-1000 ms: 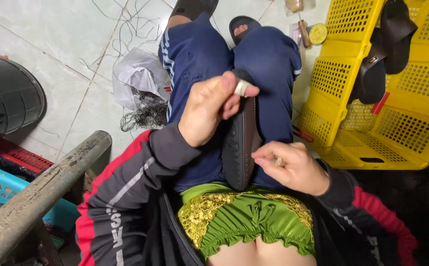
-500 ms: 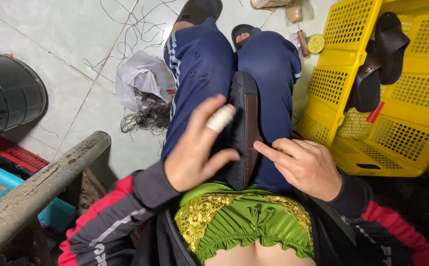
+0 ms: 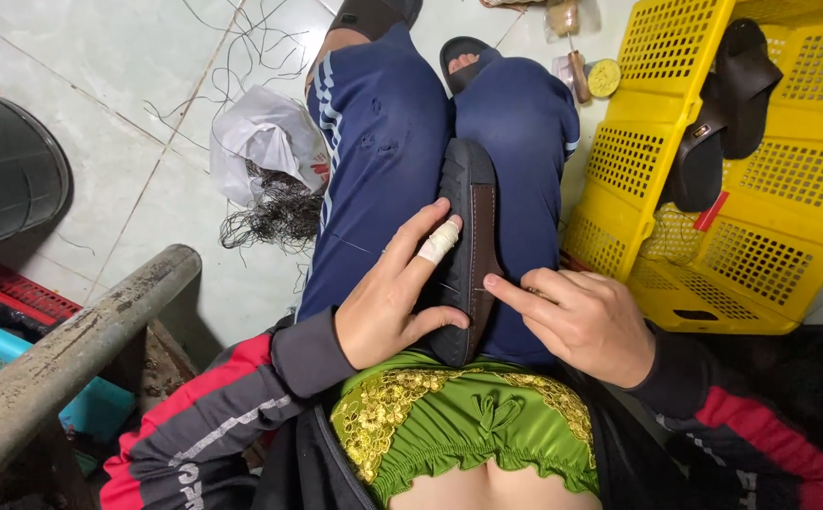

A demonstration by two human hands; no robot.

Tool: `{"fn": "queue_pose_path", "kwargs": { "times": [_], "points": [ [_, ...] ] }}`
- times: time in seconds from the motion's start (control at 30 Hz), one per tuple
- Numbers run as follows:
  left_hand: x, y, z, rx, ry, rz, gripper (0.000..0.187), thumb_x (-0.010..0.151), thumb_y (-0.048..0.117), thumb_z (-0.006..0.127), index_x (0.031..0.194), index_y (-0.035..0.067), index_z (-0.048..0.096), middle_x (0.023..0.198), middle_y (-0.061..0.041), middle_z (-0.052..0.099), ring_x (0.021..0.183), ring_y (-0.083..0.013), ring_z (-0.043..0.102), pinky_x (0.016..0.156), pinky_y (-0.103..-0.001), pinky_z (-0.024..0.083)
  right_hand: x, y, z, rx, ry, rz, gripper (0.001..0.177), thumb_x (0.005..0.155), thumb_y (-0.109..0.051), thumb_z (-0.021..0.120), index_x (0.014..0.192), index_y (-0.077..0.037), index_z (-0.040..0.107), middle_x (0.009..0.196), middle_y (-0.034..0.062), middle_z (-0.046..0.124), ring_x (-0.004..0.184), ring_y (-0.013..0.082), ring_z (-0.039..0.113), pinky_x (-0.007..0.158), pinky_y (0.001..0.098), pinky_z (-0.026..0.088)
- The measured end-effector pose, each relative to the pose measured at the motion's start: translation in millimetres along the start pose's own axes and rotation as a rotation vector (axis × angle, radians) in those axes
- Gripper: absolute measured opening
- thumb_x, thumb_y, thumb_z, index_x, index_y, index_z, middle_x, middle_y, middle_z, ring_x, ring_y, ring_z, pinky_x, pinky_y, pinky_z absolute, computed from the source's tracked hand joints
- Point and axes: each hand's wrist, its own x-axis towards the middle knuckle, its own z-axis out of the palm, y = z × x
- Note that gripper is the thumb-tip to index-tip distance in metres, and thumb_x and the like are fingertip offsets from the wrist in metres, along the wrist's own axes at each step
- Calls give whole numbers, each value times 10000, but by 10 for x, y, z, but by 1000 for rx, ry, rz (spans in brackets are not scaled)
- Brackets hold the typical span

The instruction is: Hand-sewing a rubber sole onto a shoe using a needle and thread while sitting on the floor.

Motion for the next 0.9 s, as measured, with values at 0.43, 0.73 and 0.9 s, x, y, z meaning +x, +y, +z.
{"fn": "queue_pose_path", "kwargs": {
  "times": [0.43,0.73,0.9],
  "points": [
    [17,-215,122,56,83,63,926,688,386,816,1420,22,382,1433,-241,356,1301,-432,422,1076,-480,393,13,-25,60,-219,-115,-109,484,825,-64,501,1301,-140,545,862,37,496,618,187,566,538,294,498],
    [10,-242,218,103,178,100,927,692,467,749,1428,32,391,1455,-222,364,1288,-395,451,1065,-436,424,-48,48,414,63,27,-5,269,905,-159,563,1150,-51,535,882,81,576,734,351,650,506,380,515],
    [-63,-140,142,297,187,104,360,856,398,675,833,57,559,1069,-116,468,869,-299,540,672,-342,497,-166,56,372,185,98,162,231,869,-170,669,1010,10,641,889,138,681,773,320,684,598,360,560]
  ]
}}
